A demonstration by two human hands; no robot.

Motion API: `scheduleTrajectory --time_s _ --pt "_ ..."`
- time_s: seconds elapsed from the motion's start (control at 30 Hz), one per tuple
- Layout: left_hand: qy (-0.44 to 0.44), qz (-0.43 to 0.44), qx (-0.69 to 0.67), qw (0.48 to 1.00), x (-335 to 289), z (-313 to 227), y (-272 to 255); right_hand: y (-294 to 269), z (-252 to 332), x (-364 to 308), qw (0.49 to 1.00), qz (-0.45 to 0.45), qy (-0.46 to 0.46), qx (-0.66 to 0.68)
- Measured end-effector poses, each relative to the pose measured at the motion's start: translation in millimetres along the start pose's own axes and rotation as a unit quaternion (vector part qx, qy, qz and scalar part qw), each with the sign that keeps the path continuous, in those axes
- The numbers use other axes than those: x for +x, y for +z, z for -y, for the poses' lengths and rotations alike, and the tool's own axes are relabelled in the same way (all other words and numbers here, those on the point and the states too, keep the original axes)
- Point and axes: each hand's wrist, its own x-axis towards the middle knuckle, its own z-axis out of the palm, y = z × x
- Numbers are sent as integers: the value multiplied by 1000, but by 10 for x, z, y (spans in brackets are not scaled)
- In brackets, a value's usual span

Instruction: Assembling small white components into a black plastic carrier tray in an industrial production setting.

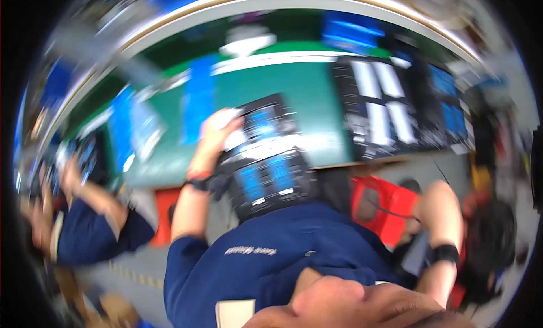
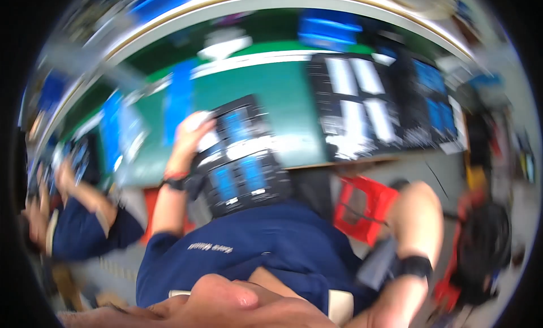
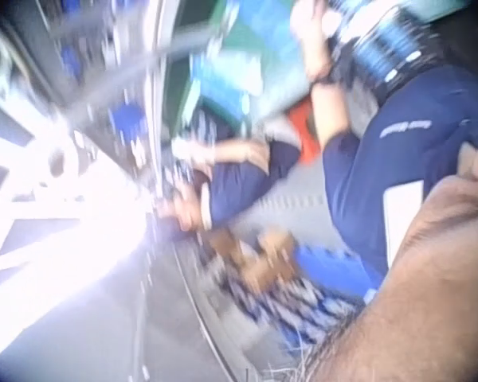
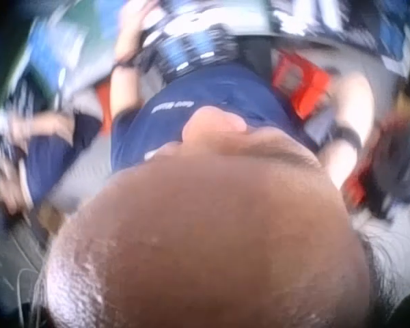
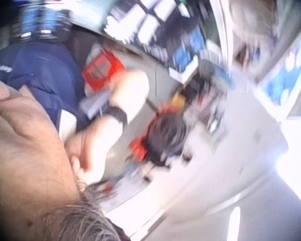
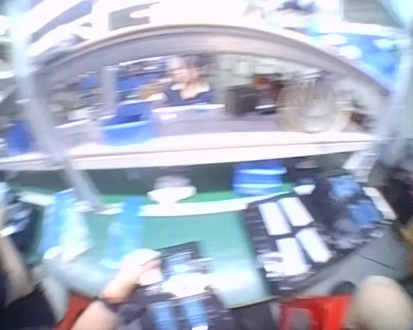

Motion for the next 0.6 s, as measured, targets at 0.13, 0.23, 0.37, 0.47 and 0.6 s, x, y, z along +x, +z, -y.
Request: scheduleTrajectory --time_s 0.13,0.23,0.37,0.47,0.6 --pt "36 8 -61 998 1 106 -23 938 -331 -216 939 -118 239 217" --pt "32 30 -71 996 84 13 156 543 -338 -756 792 326 435 -278" --pt "19 27 -80 996 53 -15 189 418 -166 -1466 641 495 530 -250" --pt "19 18 -89 996 52 -42 206 418 -73 -1626 627 542 509 -232" --pt "14 15 -90 996 59 -34 184 390 -62 -1782 627 576 468 -236"
